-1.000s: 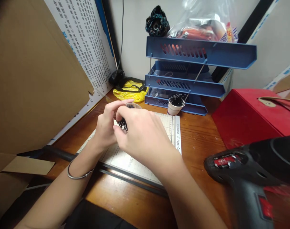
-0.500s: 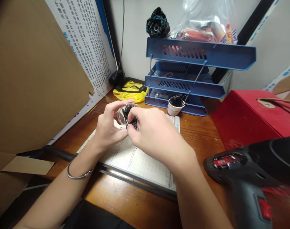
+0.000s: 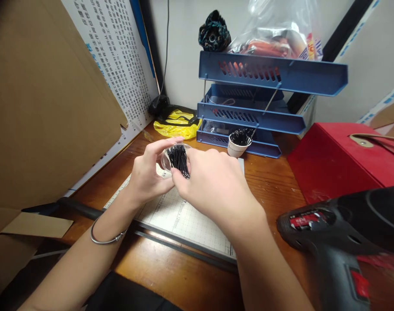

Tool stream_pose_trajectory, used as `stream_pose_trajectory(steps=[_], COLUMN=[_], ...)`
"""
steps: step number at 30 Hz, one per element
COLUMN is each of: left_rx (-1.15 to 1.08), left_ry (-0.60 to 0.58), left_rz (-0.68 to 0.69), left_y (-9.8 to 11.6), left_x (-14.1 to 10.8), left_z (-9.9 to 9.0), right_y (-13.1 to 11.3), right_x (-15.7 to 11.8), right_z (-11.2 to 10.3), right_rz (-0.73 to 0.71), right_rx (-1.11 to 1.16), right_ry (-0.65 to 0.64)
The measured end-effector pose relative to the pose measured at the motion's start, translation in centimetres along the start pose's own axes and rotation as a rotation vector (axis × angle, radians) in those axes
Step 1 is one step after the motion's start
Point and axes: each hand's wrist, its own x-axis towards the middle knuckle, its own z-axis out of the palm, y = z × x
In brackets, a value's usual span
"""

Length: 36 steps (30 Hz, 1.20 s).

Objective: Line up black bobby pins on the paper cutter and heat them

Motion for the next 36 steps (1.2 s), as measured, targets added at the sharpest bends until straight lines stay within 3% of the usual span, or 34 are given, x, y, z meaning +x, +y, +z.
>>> stream_pose_trajectory(steps=[9,29,36], left_rx=[-0.006,-0.024,0.031], left_ry=[-0.025,-0.053,-0.066], left_rz=[0.029,-0.13,-0.083], left_y=[-0.1,-0.1,-0.1], left_x=[0.1,0.0,0.0], left_z=[0.1,0.0,-0.1], right_y=[0.1,0.9,1.0], right_x=[0.0,0.4,0.3], right_z=[-0.2,0.5,0.2], right_rz=[-0.015,0.004,0.013], right_rx=[0.01,-0.053,0.032], right_ry=[-0.102,0.056,0.066])
